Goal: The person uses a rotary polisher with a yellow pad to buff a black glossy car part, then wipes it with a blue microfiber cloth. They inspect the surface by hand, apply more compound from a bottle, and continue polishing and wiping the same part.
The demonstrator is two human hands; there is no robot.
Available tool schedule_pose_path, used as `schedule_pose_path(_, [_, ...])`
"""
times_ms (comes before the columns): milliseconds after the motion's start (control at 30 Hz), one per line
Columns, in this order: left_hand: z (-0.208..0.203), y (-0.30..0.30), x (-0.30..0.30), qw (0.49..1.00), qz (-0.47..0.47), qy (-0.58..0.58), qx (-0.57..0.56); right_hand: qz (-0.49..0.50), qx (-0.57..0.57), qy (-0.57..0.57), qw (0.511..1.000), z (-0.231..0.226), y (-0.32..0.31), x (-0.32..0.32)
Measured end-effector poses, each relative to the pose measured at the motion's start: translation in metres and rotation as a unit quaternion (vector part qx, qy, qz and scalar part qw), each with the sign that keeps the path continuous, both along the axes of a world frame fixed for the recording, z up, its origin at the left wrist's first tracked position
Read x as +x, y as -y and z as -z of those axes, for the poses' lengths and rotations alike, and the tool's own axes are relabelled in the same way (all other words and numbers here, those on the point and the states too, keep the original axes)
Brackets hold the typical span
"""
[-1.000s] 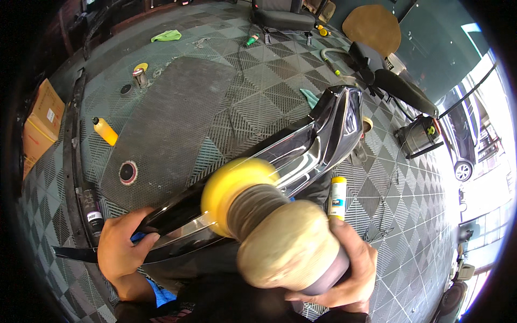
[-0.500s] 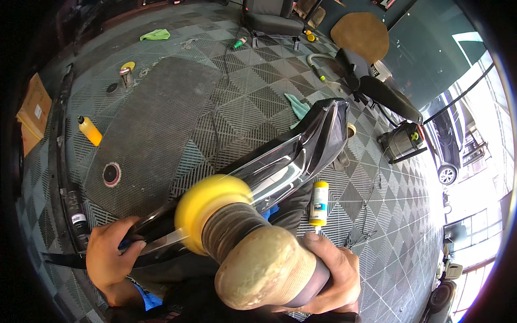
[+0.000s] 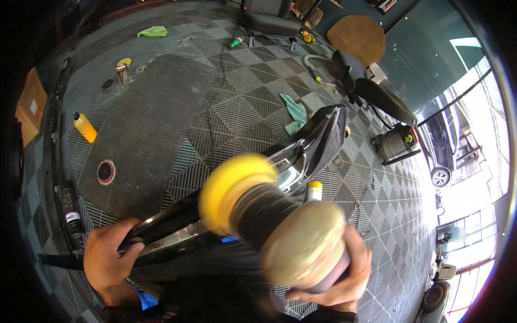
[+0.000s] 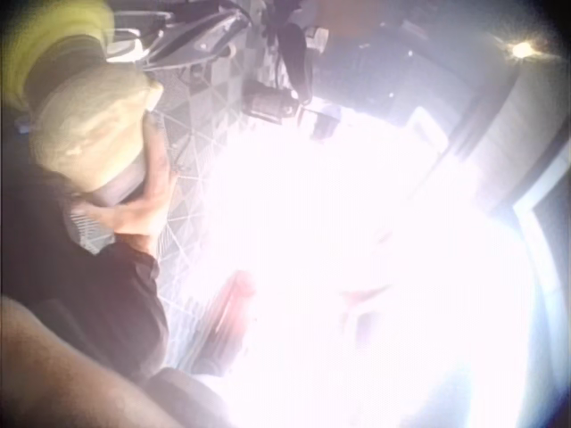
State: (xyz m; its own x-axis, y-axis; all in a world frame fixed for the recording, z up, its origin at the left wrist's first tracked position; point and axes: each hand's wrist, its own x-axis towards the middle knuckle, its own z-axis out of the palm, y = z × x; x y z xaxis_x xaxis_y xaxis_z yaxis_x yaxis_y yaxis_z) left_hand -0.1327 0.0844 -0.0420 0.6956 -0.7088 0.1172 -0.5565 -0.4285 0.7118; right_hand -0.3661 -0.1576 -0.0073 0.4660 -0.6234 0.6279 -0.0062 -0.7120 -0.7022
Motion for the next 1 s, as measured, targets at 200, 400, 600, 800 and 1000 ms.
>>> schedule_pose_path(200, [-0.003,0.007,-0.002,1.000,0.015,-0.005,0.006,0.379,-0.364,0.129,0.841,0.025,-0.019,0.076])
schedule_pose_path(400, [0.000,-0.001,0.002,1.000,0.004,-0.013,0.004,0.079,0.016,-0.001,0.997,-0.010,-0.011,0.010])
schedule_pose_path(600, [0.003,-0.002,0.002,1.000,0.003,0.002,-0.007,-0.041,-0.007,-0.035,0.999,0.002,0.013,-0.012])
schedule_pose_path(800, [-0.003,0.004,0.000,1.000,0.022,0.010,-0.017,0.191,-0.356,0.185,0.896,0.024,-0.017,0.077])
schedule_pose_path(1000, [-0.002,0.000,0.001,1.000,0.004,0.001,-0.004,0.100,-0.106,-0.083,0.986,-0.001,0.004,-0.001])
